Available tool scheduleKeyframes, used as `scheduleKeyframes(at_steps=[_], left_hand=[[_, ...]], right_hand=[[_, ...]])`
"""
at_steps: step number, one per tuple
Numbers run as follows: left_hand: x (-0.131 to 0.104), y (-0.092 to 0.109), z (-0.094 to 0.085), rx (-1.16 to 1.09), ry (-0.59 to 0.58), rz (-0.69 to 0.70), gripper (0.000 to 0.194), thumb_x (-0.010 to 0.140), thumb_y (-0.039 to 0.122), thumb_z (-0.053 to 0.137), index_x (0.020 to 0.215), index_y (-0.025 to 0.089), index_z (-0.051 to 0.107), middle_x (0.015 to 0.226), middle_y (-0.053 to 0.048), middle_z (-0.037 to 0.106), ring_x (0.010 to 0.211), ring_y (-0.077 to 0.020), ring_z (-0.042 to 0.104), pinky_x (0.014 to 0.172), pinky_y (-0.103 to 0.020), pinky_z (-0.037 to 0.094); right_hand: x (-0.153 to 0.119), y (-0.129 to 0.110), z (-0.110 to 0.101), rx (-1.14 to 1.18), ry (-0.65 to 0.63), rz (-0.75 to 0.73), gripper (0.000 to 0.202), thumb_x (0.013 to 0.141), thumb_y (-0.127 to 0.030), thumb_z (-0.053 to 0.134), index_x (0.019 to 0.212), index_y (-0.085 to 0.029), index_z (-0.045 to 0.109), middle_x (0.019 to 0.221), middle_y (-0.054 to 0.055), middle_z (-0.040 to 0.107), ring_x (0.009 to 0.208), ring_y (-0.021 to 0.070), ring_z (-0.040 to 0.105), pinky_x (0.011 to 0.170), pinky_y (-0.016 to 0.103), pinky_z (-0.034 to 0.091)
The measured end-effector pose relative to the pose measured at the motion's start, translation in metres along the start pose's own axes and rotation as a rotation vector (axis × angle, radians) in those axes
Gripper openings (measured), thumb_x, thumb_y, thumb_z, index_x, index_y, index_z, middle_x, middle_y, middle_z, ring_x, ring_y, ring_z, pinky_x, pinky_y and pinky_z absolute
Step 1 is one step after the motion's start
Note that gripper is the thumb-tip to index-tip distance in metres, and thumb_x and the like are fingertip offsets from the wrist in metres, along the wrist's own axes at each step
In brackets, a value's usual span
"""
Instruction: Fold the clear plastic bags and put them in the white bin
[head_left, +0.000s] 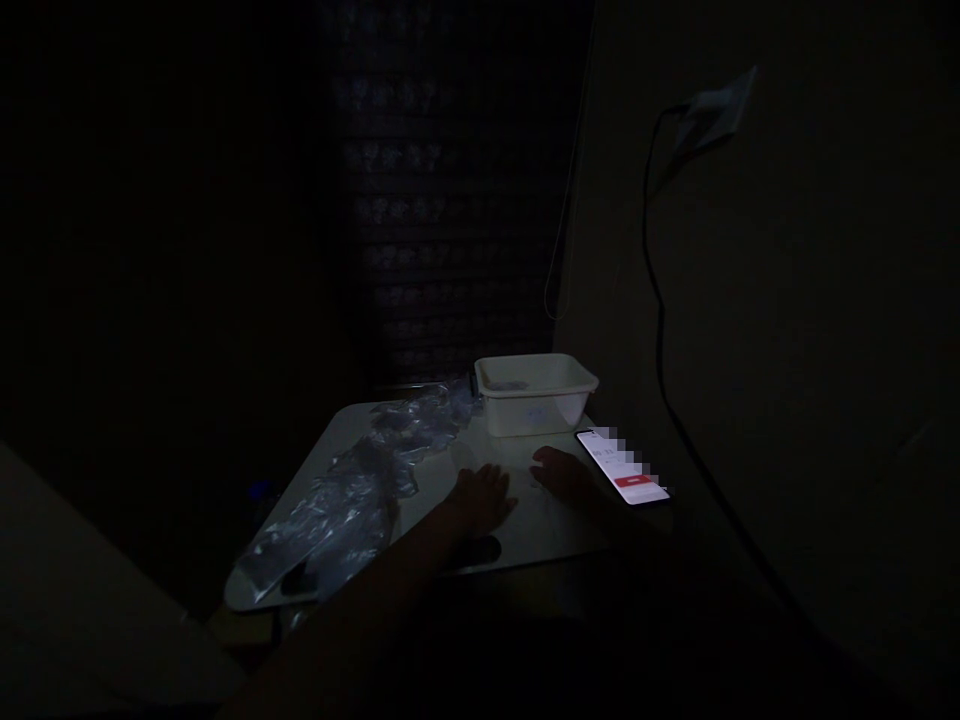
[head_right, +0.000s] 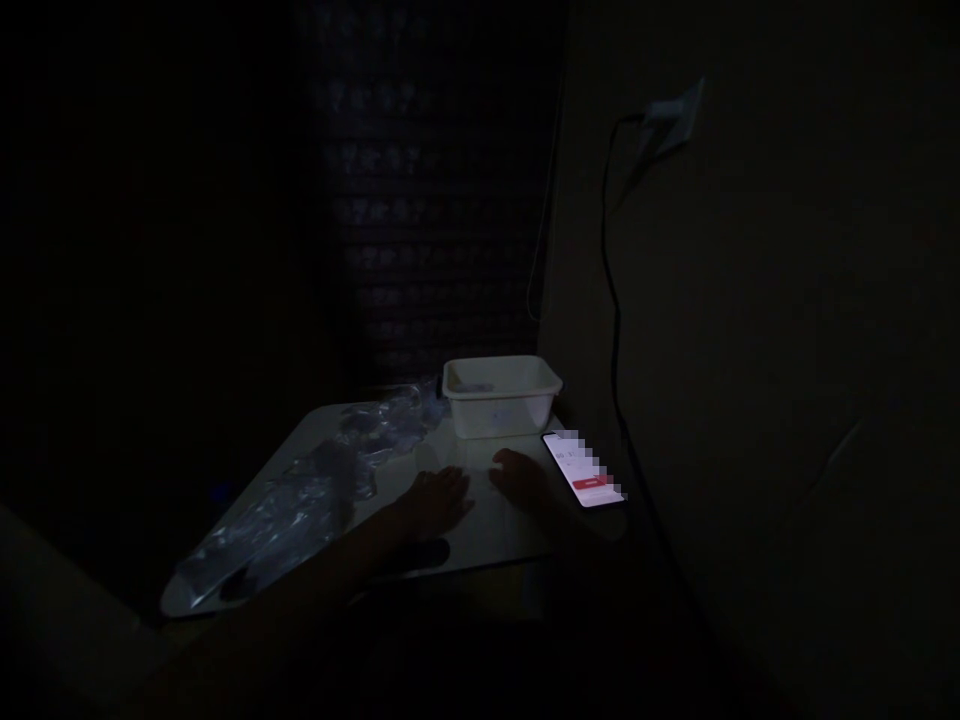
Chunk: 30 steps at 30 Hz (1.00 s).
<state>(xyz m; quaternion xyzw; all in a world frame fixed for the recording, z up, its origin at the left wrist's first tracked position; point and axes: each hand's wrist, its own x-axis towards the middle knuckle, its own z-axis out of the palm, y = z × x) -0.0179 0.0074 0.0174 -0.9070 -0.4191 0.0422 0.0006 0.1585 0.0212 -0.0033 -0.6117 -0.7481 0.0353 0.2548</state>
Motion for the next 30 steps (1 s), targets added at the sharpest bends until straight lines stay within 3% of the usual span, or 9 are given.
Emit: scheduleKeyframes(at_steps=[5,9,16,20,24,30], left_hand=[[-0.001,0.002,-0.001,-0.004,-0.025,-0.01,0.051,0.08,0.042,0.016,0.12,0.013,0.029,0.127,-0.014,0.029,0.115,-0.0251,0.026,0.085,-0.044,0.025],[0.0,0.002,0.0,0.012,-0.012,-0.006,0.05,0.08,0.041,0.018,0.119,0.012,0.03,0.125,-0.015,0.032,0.114,-0.025,0.028,0.084,-0.043,0.027],[0.0,0.002,0.003,0.021,0.016,0.001,0.05,0.08,0.041,0.019,0.118,0.013,0.032,0.125,-0.015,0.032,0.113,-0.0252,0.03,0.082,-0.042,0.029],[0.0,0.001,0.003,0.016,0.016,-0.001,0.049,0.08,0.042,0.018,0.119,0.014,0.032,0.126,-0.015,0.031,0.114,-0.0252,0.029,0.083,-0.042,0.028],[0.0,0.0,0.003,0.017,0.017,-0.003,0.05,0.081,0.042,0.016,0.121,0.015,0.03,0.127,-0.014,0.029,0.115,-0.0255,0.027,0.084,-0.043,0.027],[-0.002,0.002,-0.001,0.03,-0.012,-0.018,0.05,0.081,0.041,0.018,0.12,0.013,0.031,0.127,-0.015,0.029,0.114,-0.0265,0.027,0.084,-0.043,0.027]], right_hand=[[-0.015,-0.008,-0.007,-0.308,-0.131,-0.227,0.025,0.068,-0.034,0.044,0.082,-0.017,0.055,0.076,0.006,0.061,0.071,0.0176,0.055,0.061,0.027,0.038],[-0.019,-0.015,-0.012,-0.436,-0.218,-0.23,0.025,0.073,-0.028,0.036,0.077,-0.015,0.058,0.076,0.009,0.062,0.069,0.0186,0.056,0.058,0.027,0.037],[-0.018,-0.012,-0.022,-0.411,-0.295,-0.204,0.021,0.072,-0.026,0.04,0.076,-0.018,0.058,0.076,0.006,0.063,0.068,0.0173,0.057,0.057,0.025,0.038],[-0.015,-0.004,-0.023,-0.371,-0.234,-0.111,0.026,0.074,-0.02,0.033,0.079,-0.016,0.058,0.079,0.007,0.062,0.07,0.0152,0.056,0.061,0.025,0.04],[-0.016,0.004,-0.017,-0.243,-0.151,-0.191,0.028,0.073,-0.017,0.032,0.086,-0.017,0.058,0.092,0.005,0.06,0.084,0.0146,0.053,0.074,0.027,0.039],[-0.021,0.01,-0.019,-0.199,-0.232,-0.256,0.027,0.072,-0.016,0.034,0.079,-0.015,0.059,0.087,0.007,0.06,0.081,0.0148,0.053,0.074,0.028,0.04]])
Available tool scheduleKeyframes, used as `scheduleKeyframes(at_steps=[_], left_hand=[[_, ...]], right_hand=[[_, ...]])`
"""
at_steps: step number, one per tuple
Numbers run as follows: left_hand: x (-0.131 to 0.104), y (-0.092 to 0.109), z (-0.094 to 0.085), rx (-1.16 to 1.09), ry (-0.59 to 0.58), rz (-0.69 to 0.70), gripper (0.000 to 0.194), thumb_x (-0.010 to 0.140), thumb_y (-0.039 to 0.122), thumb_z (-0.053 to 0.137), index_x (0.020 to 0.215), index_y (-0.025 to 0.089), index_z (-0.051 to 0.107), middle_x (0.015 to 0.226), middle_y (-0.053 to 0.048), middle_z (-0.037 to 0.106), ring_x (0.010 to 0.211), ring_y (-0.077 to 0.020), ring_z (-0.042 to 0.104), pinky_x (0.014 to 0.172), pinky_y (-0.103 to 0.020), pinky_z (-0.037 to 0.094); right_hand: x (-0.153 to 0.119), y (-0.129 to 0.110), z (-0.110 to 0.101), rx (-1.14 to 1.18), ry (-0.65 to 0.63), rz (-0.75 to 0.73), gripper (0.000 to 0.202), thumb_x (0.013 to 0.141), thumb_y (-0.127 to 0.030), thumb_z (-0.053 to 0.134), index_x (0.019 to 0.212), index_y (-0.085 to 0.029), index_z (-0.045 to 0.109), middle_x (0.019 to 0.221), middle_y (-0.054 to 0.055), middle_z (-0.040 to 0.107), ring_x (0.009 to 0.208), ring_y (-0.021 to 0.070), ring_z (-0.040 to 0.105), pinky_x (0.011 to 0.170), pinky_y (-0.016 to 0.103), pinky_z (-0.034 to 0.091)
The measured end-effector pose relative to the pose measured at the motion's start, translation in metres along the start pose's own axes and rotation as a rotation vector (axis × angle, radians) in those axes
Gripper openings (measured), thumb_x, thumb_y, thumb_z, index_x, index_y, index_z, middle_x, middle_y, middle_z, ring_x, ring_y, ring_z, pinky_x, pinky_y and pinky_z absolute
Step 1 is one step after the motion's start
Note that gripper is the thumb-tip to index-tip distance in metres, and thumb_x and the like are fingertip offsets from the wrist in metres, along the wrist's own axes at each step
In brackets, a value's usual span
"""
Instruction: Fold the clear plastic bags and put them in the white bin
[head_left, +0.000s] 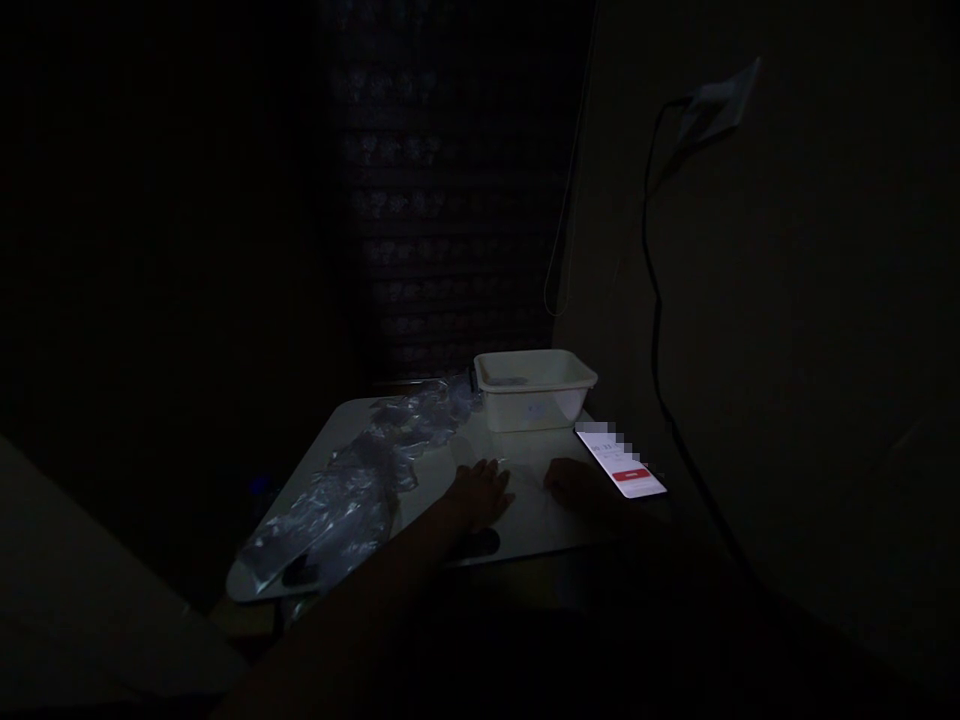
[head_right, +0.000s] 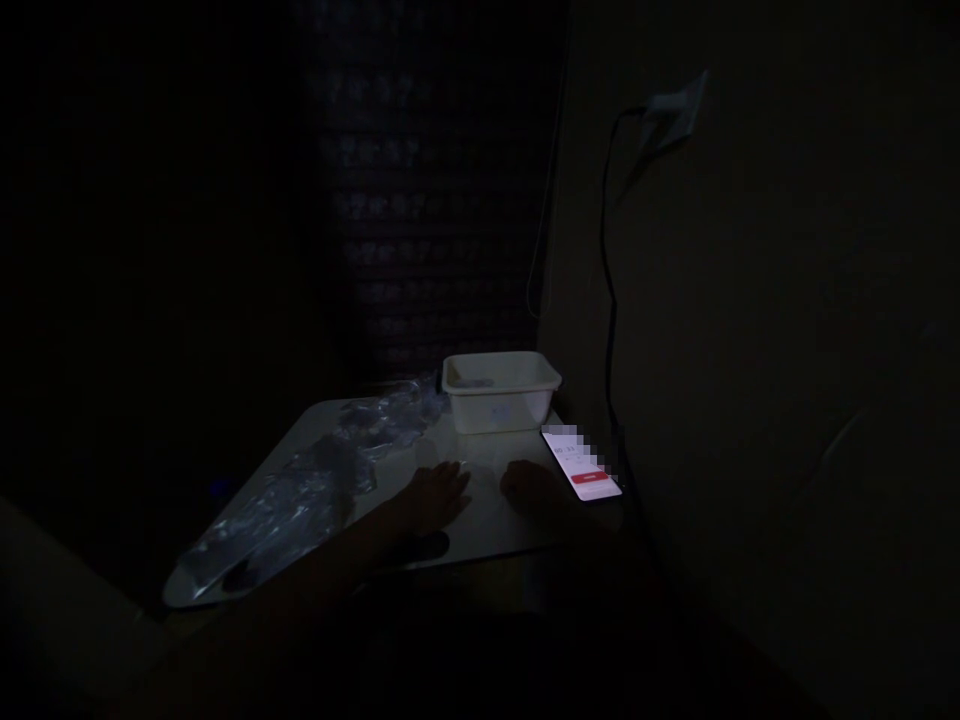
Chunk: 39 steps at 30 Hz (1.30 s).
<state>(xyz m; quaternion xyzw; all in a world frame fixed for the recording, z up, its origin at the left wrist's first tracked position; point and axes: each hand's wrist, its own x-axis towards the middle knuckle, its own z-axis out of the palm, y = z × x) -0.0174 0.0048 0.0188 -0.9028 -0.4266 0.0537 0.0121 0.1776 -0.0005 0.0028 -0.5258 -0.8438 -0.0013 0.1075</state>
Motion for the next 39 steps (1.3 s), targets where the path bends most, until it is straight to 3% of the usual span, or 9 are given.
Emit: scheduleKeyframes(at_steps=[3,8,11,16,22,26,30,39], left_hand=[[-0.001,0.001,-0.002,0.002,0.024,0.01,0.048,0.081,0.04,0.018,0.118,0.014,0.033,0.125,-0.014,0.033,0.113,-0.0253,0.03,0.083,-0.042,0.028],[-0.001,0.001,-0.001,-0.008,0.062,0.028,0.049,0.081,0.04,0.015,0.118,0.014,0.033,0.125,-0.014,0.033,0.113,-0.0248,0.03,0.083,-0.045,0.027],[0.001,0.0,0.001,-0.005,0.033,0.032,0.052,0.081,0.04,0.015,0.122,0.01,0.027,0.128,-0.015,0.027,0.116,-0.0245,0.025,0.085,-0.045,0.025],[0.002,-0.002,0.003,-0.007,-0.035,-0.012,0.056,0.08,0.043,0.016,0.121,0.006,0.027,0.129,-0.016,0.024,0.118,-0.0243,0.021,0.087,-0.044,0.024],[-0.001,-0.005,0.0,-0.014,-0.061,-0.086,0.058,0.08,0.043,0.012,0.122,0.005,0.027,0.13,-0.016,0.021,0.119,-0.0245,0.017,0.089,-0.046,0.02],[0.001,-0.005,-0.001,-0.052,0.007,-0.024,0.056,0.08,0.043,0.01,0.124,0.01,0.023,0.132,-0.013,0.017,0.12,-0.0229,0.014,0.089,-0.047,0.017],[0.005,-0.002,0.002,-0.071,0.018,0.054,0.056,0.08,0.044,0.009,0.125,0.011,0.021,0.132,-0.012,0.018,0.12,-0.0217,0.014,0.09,-0.048,0.015],[0.006,-0.004,0.01,-0.082,-0.052,0.021,0.062,0.08,0.045,0.006,0.125,0.005,0.019,0.131,-0.016,0.017,0.121,-0.0225,0.012,0.09,-0.049,0.013]], right_hand=[[0.002,0.003,0.0,-0.004,0.038,0.023,0.028,0.074,-0.016,0.031,0.079,-0.015,0.059,0.085,0.008,0.06,0.079,0.015,0.054,0.072,0.028,0.041],[0.005,0.0,0.024,-0.068,0.241,-0.08,0.035,0.078,-0.023,0.03,0.107,-0.013,0.048,0.113,0.009,0.049,0.106,0.0169,0.041,0.087,0.033,0.032],[0.003,-0.003,0.044,-0.142,0.277,-0.155,0.041,0.081,-0.03,0.027,0.115,-0.012,0.04,0.122,0.01,0.039,0.114,0.0182,0.031,0.091,0.038,0.024],[-0.001,0.001,0.063,-0.217,0.328,-0.211,0.041,0.082,-0.033,0.025,0.116,-0.015,0.038,0.122,0.009,0.039,0.114,0.018,0.03,0.092,0.042,0.018],[0.0,0.003,0.061,-0.25,0.387,-0.183,0.039,0.082,-0.033,0.026,0.114,-0.017,0.041,0.12,0.007,0.042,0.112,0.0169,0.033,0.092,0.04,0.019],[0.005,0.001,0.056,-0.269,0.405,-0.145,0.039,0.082,-0.031,0.024,0.114,-0.018,0.041,0.121,0.007,0.041,0.113,0.0164,0.033,0.092,0.039,0.017],[0.008,-0.001,0.059,-0.257,0.38,-0.184,0.039,0.082,-0.032,0.025,0.116,-0.019,0.039,0.122,0.007,0.04,0.114,0.0166,0.031,0.093,0.04,0.015],[0.007,0.001,0.067,-0.233,0.316,-0.201,0.042,0.081,-0.035,0.025,0.116,-0.016,0.039,0.121,0.011,0.04,0.113,0.02,0.033,0.089,0.044,0.02]])
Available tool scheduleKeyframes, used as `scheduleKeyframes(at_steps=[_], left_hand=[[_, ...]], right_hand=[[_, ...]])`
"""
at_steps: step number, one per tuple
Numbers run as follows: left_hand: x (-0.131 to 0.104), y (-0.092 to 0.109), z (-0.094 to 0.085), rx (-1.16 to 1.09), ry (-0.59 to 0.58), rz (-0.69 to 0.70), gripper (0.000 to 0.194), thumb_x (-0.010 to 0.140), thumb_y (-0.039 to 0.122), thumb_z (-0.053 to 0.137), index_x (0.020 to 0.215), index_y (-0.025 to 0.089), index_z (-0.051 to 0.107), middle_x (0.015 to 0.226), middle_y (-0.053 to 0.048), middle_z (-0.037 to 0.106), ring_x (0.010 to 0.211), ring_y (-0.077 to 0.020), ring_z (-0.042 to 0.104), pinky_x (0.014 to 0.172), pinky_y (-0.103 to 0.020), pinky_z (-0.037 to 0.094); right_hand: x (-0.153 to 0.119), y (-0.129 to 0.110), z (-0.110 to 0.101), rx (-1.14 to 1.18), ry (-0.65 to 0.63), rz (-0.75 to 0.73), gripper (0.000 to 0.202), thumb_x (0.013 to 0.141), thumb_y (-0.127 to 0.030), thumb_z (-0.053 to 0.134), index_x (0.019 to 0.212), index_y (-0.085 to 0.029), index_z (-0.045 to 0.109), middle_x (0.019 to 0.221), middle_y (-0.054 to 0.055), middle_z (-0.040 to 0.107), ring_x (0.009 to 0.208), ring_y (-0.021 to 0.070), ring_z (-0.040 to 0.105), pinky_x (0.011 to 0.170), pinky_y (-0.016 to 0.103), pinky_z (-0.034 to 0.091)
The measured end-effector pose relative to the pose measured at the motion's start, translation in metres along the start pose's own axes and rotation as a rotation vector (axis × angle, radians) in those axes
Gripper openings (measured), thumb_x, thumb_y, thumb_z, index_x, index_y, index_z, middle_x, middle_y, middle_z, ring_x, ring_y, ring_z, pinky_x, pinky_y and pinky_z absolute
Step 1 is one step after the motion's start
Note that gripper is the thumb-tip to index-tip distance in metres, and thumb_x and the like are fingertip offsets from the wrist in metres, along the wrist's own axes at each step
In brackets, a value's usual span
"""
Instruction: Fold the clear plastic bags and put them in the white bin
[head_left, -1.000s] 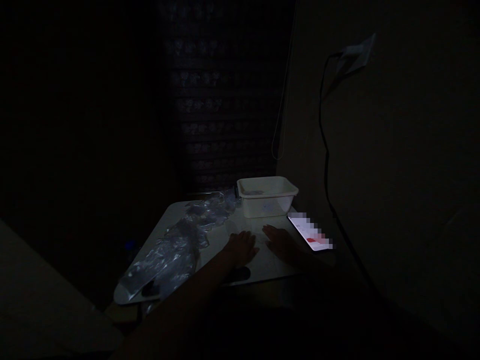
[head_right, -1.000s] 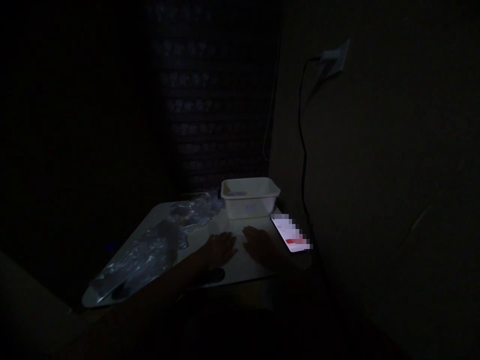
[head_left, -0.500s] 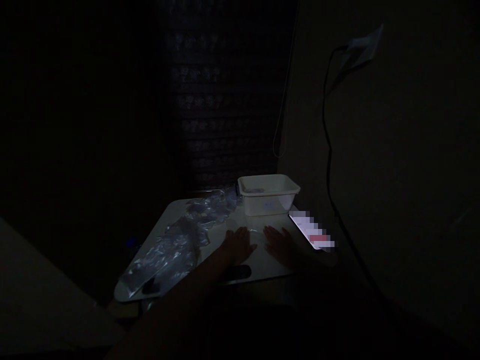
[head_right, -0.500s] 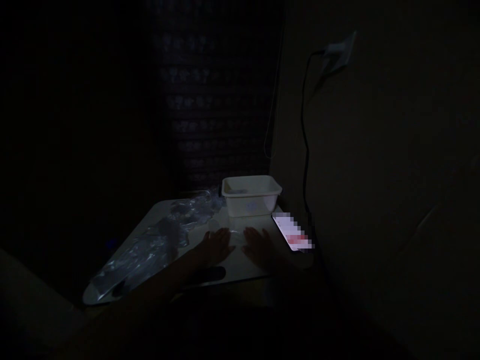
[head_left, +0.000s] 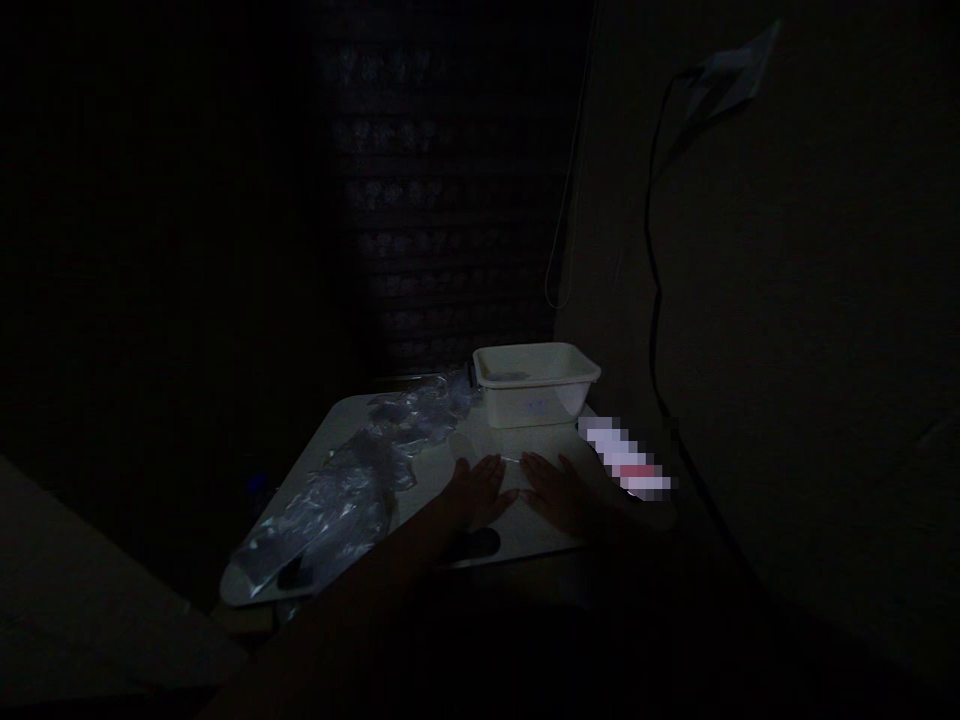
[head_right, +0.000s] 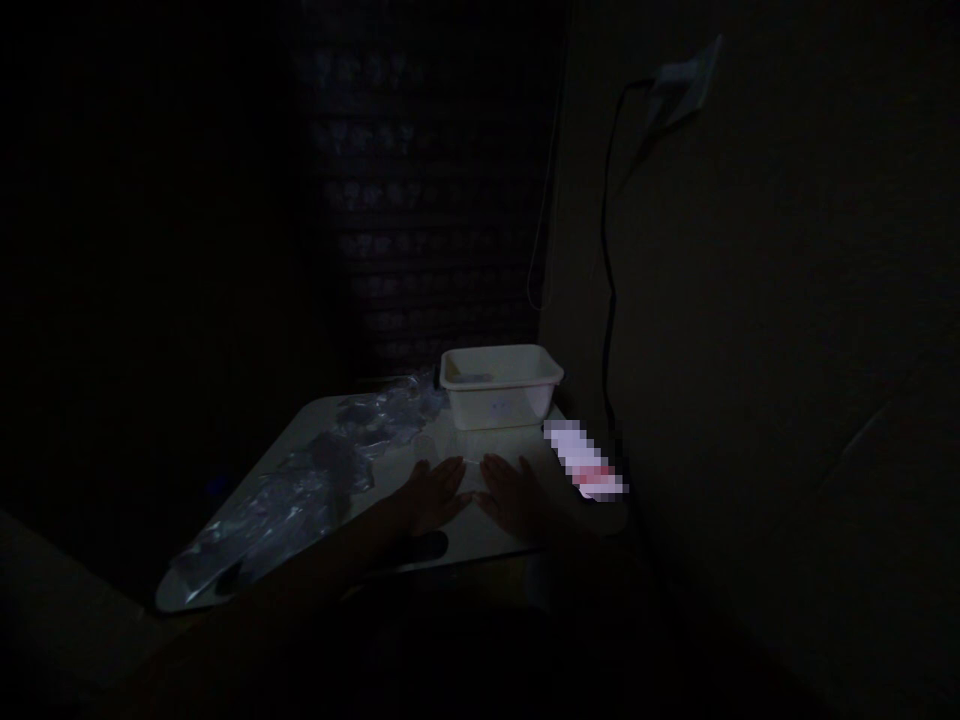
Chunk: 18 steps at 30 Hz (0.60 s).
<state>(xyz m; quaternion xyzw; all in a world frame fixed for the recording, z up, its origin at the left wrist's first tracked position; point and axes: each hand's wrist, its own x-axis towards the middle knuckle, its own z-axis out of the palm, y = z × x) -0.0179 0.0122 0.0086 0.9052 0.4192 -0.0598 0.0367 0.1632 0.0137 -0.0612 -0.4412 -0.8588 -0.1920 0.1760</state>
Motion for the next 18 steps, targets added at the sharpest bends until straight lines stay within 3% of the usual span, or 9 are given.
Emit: scheduleKeyframes(at_steps=[5,8,12,14,18], left_hand=[[-0.013,-0.007,-0.017,-0.097,-0.027,-0.038,0.066,0.076,0.053,0.013,0.127,0.011,0.012,0.133,-0.013,0.007,0.121,-0.0233,0.005,0.091,-0.05,0.008],[-0.037,-0.016,-0.027,-0.17,-0.131,-0.076,0.079,0.068,0.059,0.031,0.128,0.015,0.004,0.134,-0.012,0.002,0.121,-0.0281,0.0,0.088,-0.054,0.01],[-0.072,-0.024,-0.018,-0.155,-0.212,-0.01,0.102,0.053,0.054,0.054,0.127,0.019,-0.006,0.133,-0.014,-0.006,0.119,-0.0333,-0.003,0.086,-0.058,0.01],[-0.081,-0.024,-0.008,-0.139,-0.157,0.031,0.097,0.056,0.05,0.054,0.127,0.02,-0.005,0.134,-0.014,-0.004,0.119,-0.0327,-0.004,0.087,-0.056,0.01],[-0.082,-0.017,0.005,-0.148,-0.021,0.155,0.066,0.075,0.038,0.038,0.128,0.024,0.002,0.135,-0.009,0.002,0.121,-0.026,0.002,0.091,-0.05,0.012]], right_hand=[[0.0,-0.002,-0.014,0.029,0.003,0.034,0.039,0.082,-0.03,0.023,0.117,-0.019,0.037,0.122,0.006,0.04,0.113,0.0156,0.032,0.091,0.038,0.019],[-0.001,-0.001,-0.023,0.03,0.024,0.083,0.038,0.083,-0.028,0.021,0.116,-0.021,0.039,0.12,0.005,0.042,0.111,0.0136,0.035,0.091,0.035,0.021],[-0.002,0.003,-0.024,-0.007,0.061,0.117,0.037,0.083,-0.027,0.021,0.114,-0.021,0.041,0.119,0.004,0.044,0.11,0.0132,0.037,0.09,0.034,0.022],[-0.002,0.004,-0.021,-0.03,0.08,0.126,0.037,0.083,-0.027,0.022,0.114,-0.021,0.041,0.119,0.004,0.044,0.11,0.0132,0.037,0.091,0.034,0.022],[-0.003,0.006,-0.016,-0.058,0.082,0.121,0.036,0.082,-0.026,0.024,0.114,-0.022,0.041,0.12,0.004,0.043,0.11,0.0134,0.037,0.091,0.034,0.023]])
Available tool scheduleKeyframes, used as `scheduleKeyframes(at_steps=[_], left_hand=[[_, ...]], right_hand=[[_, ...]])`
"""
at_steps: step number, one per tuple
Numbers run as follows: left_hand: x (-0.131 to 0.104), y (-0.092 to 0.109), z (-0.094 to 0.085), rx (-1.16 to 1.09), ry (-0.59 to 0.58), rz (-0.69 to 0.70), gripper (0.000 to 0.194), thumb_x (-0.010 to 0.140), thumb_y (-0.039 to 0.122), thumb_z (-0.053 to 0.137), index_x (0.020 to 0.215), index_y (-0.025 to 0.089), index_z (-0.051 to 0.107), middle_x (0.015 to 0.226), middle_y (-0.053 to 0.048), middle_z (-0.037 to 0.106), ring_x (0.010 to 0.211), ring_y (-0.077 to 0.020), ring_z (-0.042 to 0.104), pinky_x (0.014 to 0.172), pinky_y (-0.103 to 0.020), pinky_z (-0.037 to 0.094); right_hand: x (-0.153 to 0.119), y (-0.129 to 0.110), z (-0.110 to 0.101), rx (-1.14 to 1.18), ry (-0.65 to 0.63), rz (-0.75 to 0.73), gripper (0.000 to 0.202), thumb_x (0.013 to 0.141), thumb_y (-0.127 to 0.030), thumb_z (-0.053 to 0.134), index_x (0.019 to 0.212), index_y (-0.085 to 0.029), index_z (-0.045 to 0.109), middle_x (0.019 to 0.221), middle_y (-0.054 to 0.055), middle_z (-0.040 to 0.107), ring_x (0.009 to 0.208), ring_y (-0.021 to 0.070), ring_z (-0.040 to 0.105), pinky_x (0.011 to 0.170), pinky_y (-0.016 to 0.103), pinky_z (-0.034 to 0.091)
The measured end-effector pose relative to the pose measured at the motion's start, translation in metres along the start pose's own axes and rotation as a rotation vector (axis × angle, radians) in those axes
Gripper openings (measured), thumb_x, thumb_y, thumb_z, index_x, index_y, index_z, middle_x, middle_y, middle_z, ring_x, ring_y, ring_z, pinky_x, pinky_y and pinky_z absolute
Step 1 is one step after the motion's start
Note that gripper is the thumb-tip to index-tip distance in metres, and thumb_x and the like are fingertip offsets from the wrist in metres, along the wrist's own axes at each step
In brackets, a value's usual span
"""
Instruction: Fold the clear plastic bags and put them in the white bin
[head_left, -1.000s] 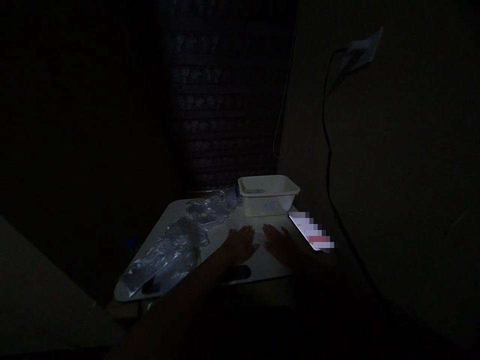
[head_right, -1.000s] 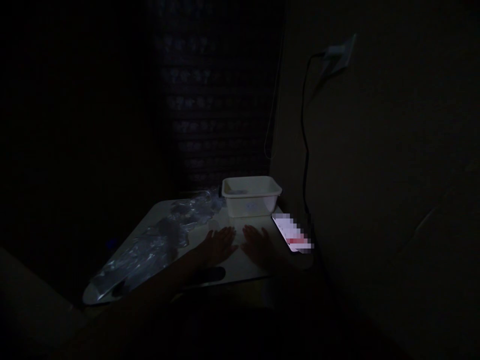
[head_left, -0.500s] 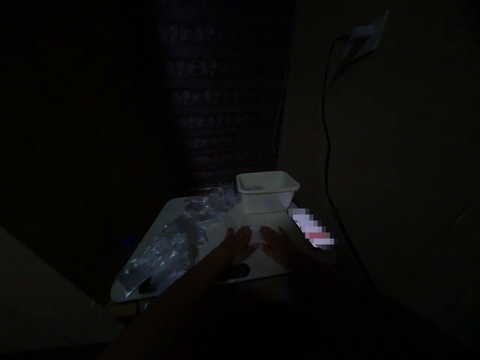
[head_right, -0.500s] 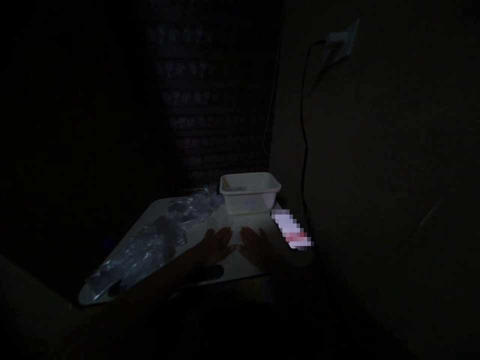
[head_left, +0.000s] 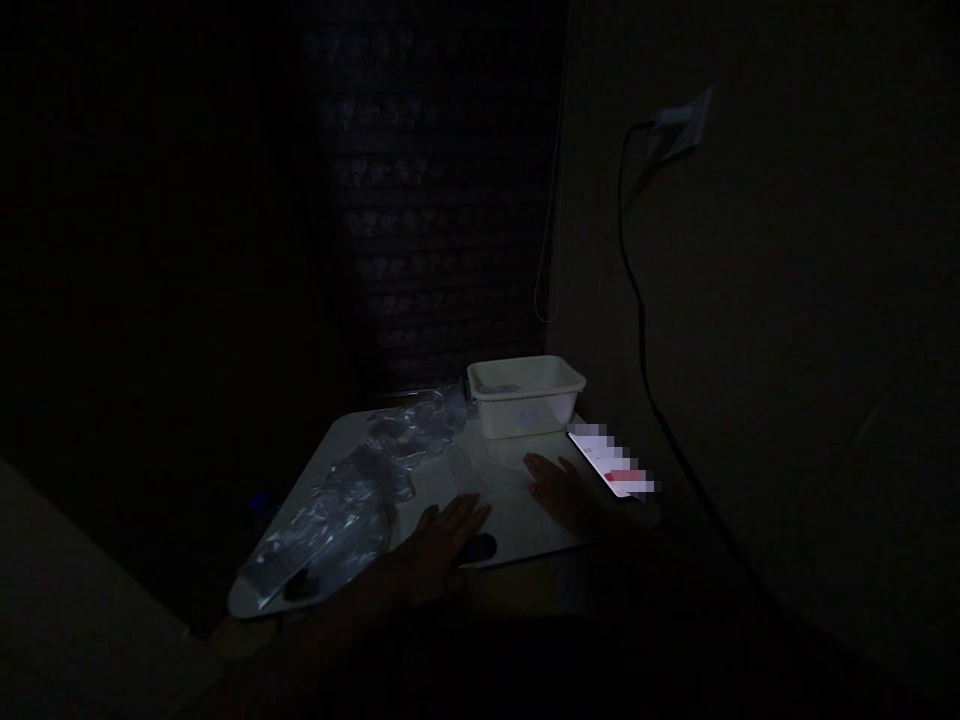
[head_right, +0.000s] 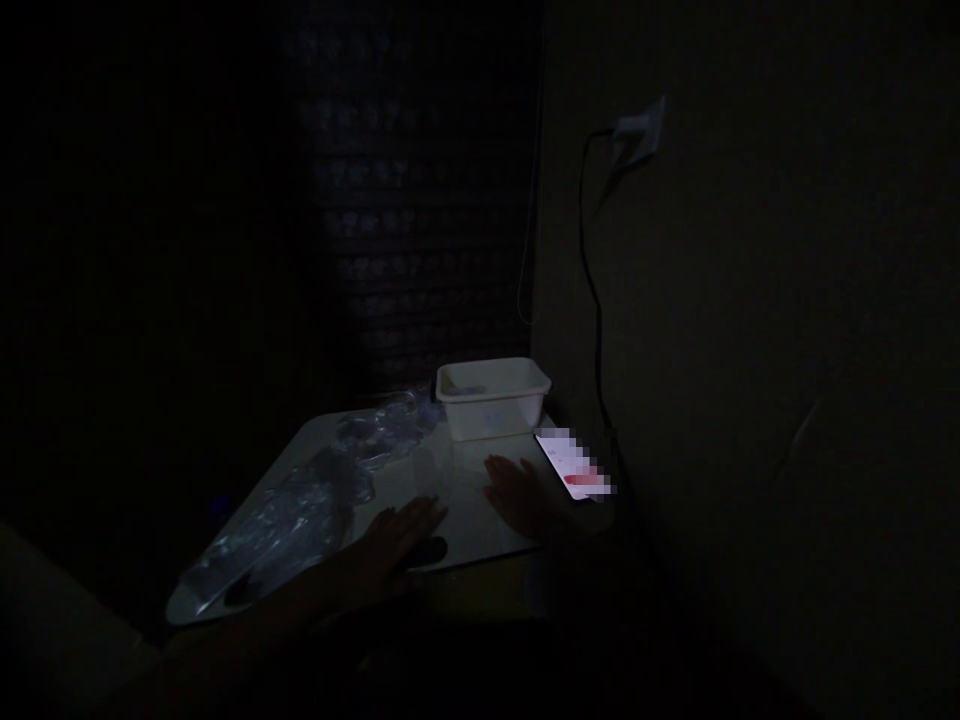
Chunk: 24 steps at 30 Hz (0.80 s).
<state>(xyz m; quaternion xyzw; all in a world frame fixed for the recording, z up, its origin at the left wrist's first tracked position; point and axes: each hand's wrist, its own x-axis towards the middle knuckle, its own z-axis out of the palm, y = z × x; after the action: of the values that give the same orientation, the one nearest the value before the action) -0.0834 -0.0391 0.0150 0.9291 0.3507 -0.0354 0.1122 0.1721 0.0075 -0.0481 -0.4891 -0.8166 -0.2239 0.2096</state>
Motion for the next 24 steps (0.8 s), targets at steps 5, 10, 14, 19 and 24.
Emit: scheduleKeyframes(at_steps=[5,10,14,19,24], left_hand=[[0.013,0.004,-0.006,-0.13,0.166,0.101,0.037,0.082,0.031,0.026,0.116,0.026,0.038,0.129,-0.005,0.028,0.116,-0.0207,0.026,0.093,-0.041,0.018],[0.026,-0.002,-0.014,-0.593,0.33,-0.101,0.04,0.079,0.041,0.028,0.082,0.015,0.059,0.082,-0.004,0.061,0.079,-0.0165,0.052,0.068,-0.025,0.039],[0.037,-0.009,-0.021,-0.838,0.487,-0.228,0.037,0.075,0.041,0.034,0.075,0.013,0.059,0.078,-0.004,0.061,0.076,-0.0155,0.053,0.067,-0.024,0.039],[0.048,-0.015,-0.031,-0.972,0.6,-0.258,0.036,0.074,0.039,0.035,0.068,0.012,0.058,0.075,-0.004,0.062,0.075,-0.0146,0.054,0.072,-0.026,0.038],[0.06,-0.02,-0.029,-1.157,0.602,-0.33,0.04,0.071,0.046,0.039,0.062,0.011,0.055,0.063,-0.004,0.06,0.061,-0.0125,0.054,0.062,-0.025,0.04]], right_hand=[[-0.004,0.006,-0.001,0.13,-0.079,-0.064,0.035,0.081,-0.02,0.026,0.11,-0.023,0.045,0.12,0.004,0.043,0.112,0.0163,0.034,0.091,0.04,0.024],[0.003,0.018,-0.013,0.62,-0.162,0.161,0.036,0.081,-0.021,0.023,0.104,-0.022,0.05,0.106,0.004,0.055,0.096,0.0148,0.05,0.082,0.034,0.04],[0.02,0.021,-0.025,0.827,-0.233,0.255,0.035,0.078,-0.025,0.028,0.095,-0.018,0.057,0.096,0.006,0.06,0.087,0.0173,0.055,0.075,0.033,0.044],[0.028,0.014,-0.038,1.12,-0.326,0.258,0.034,0.074,-0.028,0.033,0.094,-0.017,0.057,0.1,0.008,0.058,0.088,0.0172,0.055,0.07,0.032,0.044],[0.029,0.009,-0.037,1.182,-0.395,0.478,0.032,0.068,-0.032,0.043,0.088,-0.013,0.059,0.09,0.01,0.061,0.073,0.0169,0.058,0.055,0.027,0.044]])
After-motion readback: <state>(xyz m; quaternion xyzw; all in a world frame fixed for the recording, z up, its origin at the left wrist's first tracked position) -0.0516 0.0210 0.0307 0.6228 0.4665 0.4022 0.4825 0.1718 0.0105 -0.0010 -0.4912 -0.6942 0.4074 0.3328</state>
